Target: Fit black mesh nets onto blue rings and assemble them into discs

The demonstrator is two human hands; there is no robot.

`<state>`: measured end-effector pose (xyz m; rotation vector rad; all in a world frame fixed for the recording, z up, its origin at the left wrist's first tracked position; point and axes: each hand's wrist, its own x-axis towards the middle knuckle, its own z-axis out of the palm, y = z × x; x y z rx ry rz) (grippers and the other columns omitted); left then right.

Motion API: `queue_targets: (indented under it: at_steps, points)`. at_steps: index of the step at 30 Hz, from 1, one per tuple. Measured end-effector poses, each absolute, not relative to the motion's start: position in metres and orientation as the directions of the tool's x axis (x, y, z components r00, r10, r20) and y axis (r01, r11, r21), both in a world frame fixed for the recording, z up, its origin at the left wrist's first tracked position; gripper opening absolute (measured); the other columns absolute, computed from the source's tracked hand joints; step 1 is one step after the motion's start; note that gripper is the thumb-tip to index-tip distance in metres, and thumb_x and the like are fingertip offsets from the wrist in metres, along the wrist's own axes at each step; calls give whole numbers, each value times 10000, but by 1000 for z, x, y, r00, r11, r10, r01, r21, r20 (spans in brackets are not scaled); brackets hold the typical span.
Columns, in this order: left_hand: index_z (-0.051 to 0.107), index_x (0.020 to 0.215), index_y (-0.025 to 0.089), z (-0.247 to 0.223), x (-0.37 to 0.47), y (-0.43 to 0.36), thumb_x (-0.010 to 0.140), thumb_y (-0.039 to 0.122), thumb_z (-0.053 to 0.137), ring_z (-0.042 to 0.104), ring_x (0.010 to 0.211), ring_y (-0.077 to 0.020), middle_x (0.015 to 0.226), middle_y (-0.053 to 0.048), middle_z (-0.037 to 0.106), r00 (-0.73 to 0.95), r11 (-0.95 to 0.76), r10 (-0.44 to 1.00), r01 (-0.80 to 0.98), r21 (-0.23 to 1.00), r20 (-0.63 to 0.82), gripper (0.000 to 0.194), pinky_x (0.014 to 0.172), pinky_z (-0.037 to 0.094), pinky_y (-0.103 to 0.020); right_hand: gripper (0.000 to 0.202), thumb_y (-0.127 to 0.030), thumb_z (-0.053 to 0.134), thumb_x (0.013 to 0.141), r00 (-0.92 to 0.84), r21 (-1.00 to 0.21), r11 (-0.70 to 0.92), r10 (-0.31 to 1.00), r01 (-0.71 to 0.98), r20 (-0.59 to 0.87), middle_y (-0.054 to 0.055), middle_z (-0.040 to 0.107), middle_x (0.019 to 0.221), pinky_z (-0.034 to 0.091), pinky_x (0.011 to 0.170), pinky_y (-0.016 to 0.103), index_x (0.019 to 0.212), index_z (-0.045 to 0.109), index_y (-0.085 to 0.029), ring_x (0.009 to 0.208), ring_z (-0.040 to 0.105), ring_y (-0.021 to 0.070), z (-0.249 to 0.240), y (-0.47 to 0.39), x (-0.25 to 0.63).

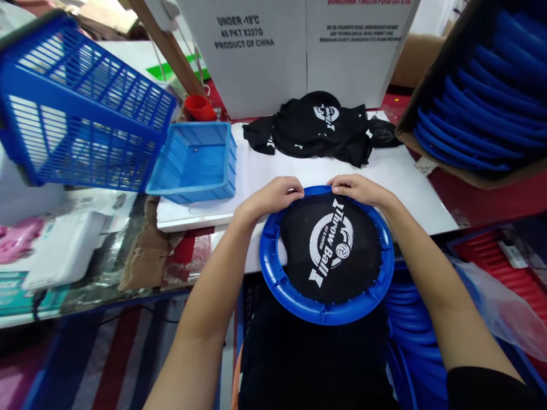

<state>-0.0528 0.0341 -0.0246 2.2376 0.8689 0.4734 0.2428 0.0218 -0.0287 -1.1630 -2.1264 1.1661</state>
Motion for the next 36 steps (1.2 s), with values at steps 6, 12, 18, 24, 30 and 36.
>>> queue_targets:
  at_steps: [6, 12, 18, 24, 30, 36]
  points:
    - [741, 923, 196, -26, -55, 33, 955, 280, 603, 639, 1061, -222, 1114, -80, 654, 689, -538, 721, 486, 689, 77, 165, 1019, 516, -401, 256, -471, 677, 880, -529, -844, 289, 849, 451, 8, 109, 767, 1251, 476, 1126, 521, 861, 722, -220, 1156, 682, 287, -34, 22, 244]
    - [755, 963, 207, -21, -50, 25, 1007, 330, 563, 639, 1146, -238, 1194, -81, 671, 704, -573, 700, 451, 685, 122, 232, 1103, 491, -440, 230, -439, 690, 894, -517, -849, 262, 856, 459, -16, 89, 792, 1171, 515, 1096, 505, 881, 755, -218, 1108, 697, 283, -24, 19, 240]
    - [749, 895, 214, -23, -43, 22, 923, 309, 735, 662, 1101, -239, 1169, -70, 704, 708, -601, 687, 432, 672, 160, 101, 1058, 521, -443, 201, -393, 653, 961, -498, -776, 449, 843, 443, 204, 93, 753, 1276, 504, 1127, 556, 1009, 781, -245, 1217, 667, 306, -21, -1, 218]
    - [737, 925, 201, -22, -42, 15, 920, 272, 752, 595, 1325, -297, 1402, -115, 622, 729, -682, 644, 412, 604, 231, 73, 1155, 479, -491, 197, -293, 683, 966, -622, -547, 639, 742, 541, 251, 68, 623, 1533, 347, 1236, 685, 1109, 816, -319, 1473, 493, 370, -39, -11, 211]
    - [793, 1091, 240, -19, -43, 8, 945, 313, 764, 532, 1417, -353, 1532, -120, 579, 813, -793, 548, 428, 433, 199, 166, 1177, 447, -566, 192, -303, 724, 954, -656, -491, 644, 733, 586, 179, 75, 581, 1591, 302, 1245, 730, 1117, 824, -294, 1557, 390, 411, -39, -12, 210]
    - [781, 1153, 244, -20, -40, 4, 947, 339, 759, 539, 1398, -368, 1545, -129, 571, 818, -820, 550, 491, 293, 170, 227, 1153, 445, -566, 199, -330, 761, 933, -664, -477, 640, 734, 603, 144, 66, 547, 1626, 298, 1260, 722, 1124, 810, -297, 1568, 379, 402, -37, -12, 209]
